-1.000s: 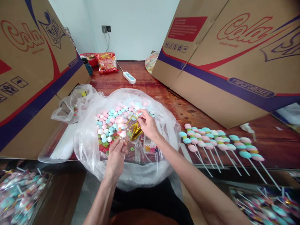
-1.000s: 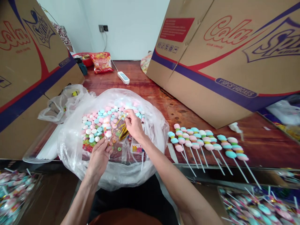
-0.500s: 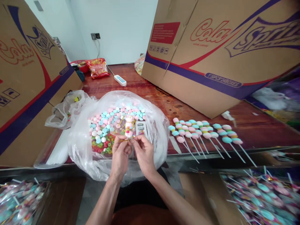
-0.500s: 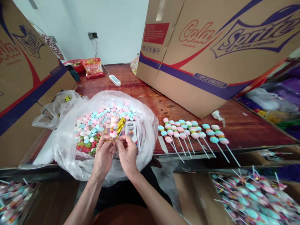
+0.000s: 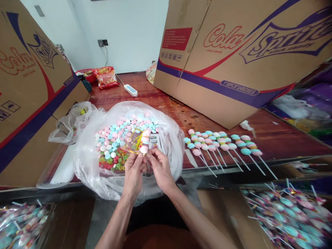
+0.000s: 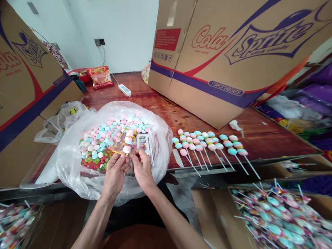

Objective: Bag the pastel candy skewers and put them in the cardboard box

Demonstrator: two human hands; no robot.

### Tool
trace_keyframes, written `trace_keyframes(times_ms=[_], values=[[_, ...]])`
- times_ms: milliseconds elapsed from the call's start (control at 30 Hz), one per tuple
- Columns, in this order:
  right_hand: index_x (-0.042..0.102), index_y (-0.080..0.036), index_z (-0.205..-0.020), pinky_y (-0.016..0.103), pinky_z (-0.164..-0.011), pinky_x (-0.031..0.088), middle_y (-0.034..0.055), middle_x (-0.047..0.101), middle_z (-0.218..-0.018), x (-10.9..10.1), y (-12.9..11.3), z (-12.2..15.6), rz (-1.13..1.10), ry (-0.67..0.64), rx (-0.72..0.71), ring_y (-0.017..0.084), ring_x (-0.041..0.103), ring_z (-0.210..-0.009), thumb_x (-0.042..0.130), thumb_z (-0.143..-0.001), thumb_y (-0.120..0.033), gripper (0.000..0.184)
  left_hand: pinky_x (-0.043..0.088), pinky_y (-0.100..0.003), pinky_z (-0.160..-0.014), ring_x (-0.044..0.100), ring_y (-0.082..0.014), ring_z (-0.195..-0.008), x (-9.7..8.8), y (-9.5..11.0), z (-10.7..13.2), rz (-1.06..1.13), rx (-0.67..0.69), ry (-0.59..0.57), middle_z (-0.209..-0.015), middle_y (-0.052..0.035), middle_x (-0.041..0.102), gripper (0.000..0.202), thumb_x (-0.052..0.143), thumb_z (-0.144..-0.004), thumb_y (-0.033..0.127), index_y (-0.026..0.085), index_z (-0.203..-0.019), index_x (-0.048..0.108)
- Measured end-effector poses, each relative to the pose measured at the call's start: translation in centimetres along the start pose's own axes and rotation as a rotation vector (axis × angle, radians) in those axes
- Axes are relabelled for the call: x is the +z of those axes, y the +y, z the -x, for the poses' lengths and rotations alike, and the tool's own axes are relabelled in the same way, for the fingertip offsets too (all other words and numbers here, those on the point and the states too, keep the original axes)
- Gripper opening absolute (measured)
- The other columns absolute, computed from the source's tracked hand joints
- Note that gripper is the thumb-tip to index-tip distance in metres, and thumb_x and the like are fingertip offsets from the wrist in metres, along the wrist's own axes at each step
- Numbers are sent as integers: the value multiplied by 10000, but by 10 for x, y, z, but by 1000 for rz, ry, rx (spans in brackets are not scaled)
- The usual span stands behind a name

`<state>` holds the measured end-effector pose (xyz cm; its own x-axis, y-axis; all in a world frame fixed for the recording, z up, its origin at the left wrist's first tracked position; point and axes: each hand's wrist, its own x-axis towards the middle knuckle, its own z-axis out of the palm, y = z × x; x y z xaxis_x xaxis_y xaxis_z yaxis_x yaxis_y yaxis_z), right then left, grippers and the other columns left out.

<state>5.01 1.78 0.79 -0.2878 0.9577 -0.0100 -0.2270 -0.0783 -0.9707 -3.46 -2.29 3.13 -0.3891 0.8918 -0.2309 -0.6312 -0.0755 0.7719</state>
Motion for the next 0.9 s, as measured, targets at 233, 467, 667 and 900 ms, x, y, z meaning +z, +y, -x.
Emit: trace_keyframes(times_ms=[233,467,667,900], values=[[548,-199,-724,211,-531,352,-23,524,-725,-23,-15,-4,-174,-260,67,102,432,-601,680,-827,-396,258,123,-129,-396,155,-25,-480,-3,13,4,144,-316,-221,-586,75,348,313,795,-724,247,158,-773,499],[559,-210,-879,246,-606,408,-11,514,-752,-37,-25,-6,164,-364,-108,135,467,-676,551,-910,-313,108,111,-123,-384,144,-30,-482,-4,12,5,35,-447,-319,-567,81,324,369,822,-702,331,157,-766,503],[492,-226,-816,304,-658,415,6,536,-736,-31,-16,0,467,-93,-296,174,505,-688,521,-861,-241,55,357,-175,-509,470,-88,-581,-3,-8,5,-330,79,-81,-666,7,571,244,720,-809,386,176,-910,647],[465,-225,-751,202,-371,283,-80,457,-584,-30,-16,7,-67,-186,214,67,329,-390,578,-845,-353,194,308,-174,-459,392,-55,-496,-4,-12,3,-265,-16,-102,-631,7,573,249,796,-723,331,139,-854,707]])
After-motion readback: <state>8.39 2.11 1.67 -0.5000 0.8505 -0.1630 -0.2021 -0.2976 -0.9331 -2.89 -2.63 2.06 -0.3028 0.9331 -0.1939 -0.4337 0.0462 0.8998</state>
